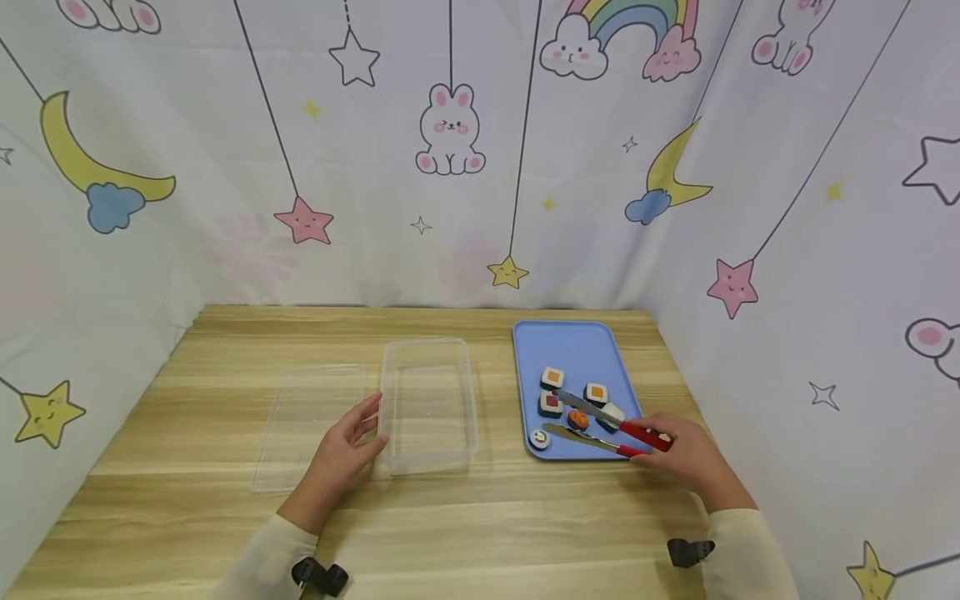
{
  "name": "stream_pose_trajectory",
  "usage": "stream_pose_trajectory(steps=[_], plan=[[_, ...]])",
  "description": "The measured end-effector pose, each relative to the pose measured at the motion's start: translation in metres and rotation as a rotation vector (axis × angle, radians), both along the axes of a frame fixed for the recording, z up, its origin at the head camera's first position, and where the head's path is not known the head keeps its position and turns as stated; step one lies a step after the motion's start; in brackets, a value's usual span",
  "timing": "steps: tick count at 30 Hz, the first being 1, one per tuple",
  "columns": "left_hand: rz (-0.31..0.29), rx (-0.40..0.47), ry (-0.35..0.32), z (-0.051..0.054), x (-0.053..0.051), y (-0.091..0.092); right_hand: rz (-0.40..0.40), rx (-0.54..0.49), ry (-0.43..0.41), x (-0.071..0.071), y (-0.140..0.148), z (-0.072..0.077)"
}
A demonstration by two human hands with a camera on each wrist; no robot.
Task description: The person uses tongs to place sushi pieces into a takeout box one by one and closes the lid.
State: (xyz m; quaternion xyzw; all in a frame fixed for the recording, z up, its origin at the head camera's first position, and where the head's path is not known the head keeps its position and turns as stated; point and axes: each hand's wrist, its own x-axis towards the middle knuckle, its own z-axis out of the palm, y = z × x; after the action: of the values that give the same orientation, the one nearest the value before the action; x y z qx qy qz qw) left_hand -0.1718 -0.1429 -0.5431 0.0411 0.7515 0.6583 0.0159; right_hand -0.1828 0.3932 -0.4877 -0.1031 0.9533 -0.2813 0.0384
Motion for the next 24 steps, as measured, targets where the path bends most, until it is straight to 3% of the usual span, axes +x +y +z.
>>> stream_pose_trajectory(steps=[7, 14, 24], plan=[[-0.006, -0.01, -0.012, -0.002, 0.0, -0.001, 0.098, 0.058, 0.066, -0.001, -0.007, -0.003], [-0.009, -0.018, -0.019, -0.001, -0.002, -0.002, 0.11, 0.111, 0.03, -0.005, -0.013, -0.006], [-0.019, -0.024, -0.012, -0.002, -0.001, -0.002, 0.105, 0.147, 0.056, -0.003, -0.018, -0.007]])
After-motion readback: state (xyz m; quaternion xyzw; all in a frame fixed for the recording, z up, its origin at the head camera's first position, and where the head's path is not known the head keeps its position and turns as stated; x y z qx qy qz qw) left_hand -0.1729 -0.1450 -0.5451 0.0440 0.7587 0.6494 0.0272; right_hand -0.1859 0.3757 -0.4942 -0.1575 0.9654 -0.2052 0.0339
